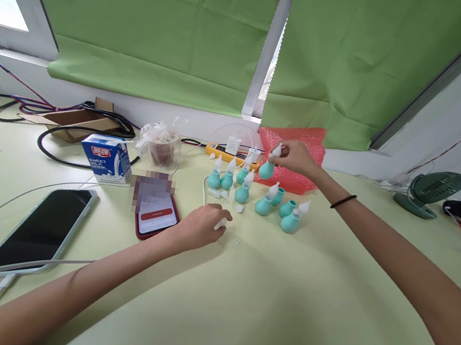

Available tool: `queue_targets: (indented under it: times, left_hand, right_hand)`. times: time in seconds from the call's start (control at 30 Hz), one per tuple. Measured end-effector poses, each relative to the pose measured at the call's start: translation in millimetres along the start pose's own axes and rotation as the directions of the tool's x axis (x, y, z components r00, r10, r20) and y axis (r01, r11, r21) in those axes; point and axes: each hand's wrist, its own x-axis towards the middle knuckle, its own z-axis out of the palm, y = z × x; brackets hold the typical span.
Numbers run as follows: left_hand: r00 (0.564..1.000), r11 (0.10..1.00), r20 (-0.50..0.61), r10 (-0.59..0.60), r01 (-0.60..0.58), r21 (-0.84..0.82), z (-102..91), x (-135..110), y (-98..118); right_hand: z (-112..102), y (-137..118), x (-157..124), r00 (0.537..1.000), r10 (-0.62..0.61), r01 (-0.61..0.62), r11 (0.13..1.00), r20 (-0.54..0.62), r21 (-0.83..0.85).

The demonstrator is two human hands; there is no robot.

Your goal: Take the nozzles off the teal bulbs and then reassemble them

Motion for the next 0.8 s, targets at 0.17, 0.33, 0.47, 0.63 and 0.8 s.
queue_targets:
  times: [0.17, 0.33, 0.47, 0.63, 0.8]
  left_hand:
    - [1.0, 0.99, 0.016, -0.012, 0.014, -0.137, -0.2, 2, -3]
    - [0.994, 0.977, 0.086, -0.069, 0.085, -0.195, -6.6, 2, -2]
    - [0.994, 0.975, 0.084, -0.067, 0.083, -0.204, -7.1, 2, -4]
    - [0.995, 0.976, 0.079, -0.054, 0.07, -0.204, -2.4, 3, -9]
    - [0.996, 0.975, 0.068, -0.066, 0.079, -0.209, -0.4, 2, -10]
  right_hand:
    - [20, 15, 2, 0.985, 0.023, -0.006, 0.995, 0.17, -0.1]
    - [28, 20, 4, 0.942, 0.044, 0.009, 0.988, 0.333, -0.156]
    - [23, 18, 5, 0.939, 0.048, 0.035, 0.972, 0.341, -0.233]
    - [5, -6, -4, 0.975, -0.01, 0.106, 0.898, 0.221, -0.427]
    - [7, -47, -42, 0.914, -0.377, 0.281, 0.855, -0.149, -0.435]
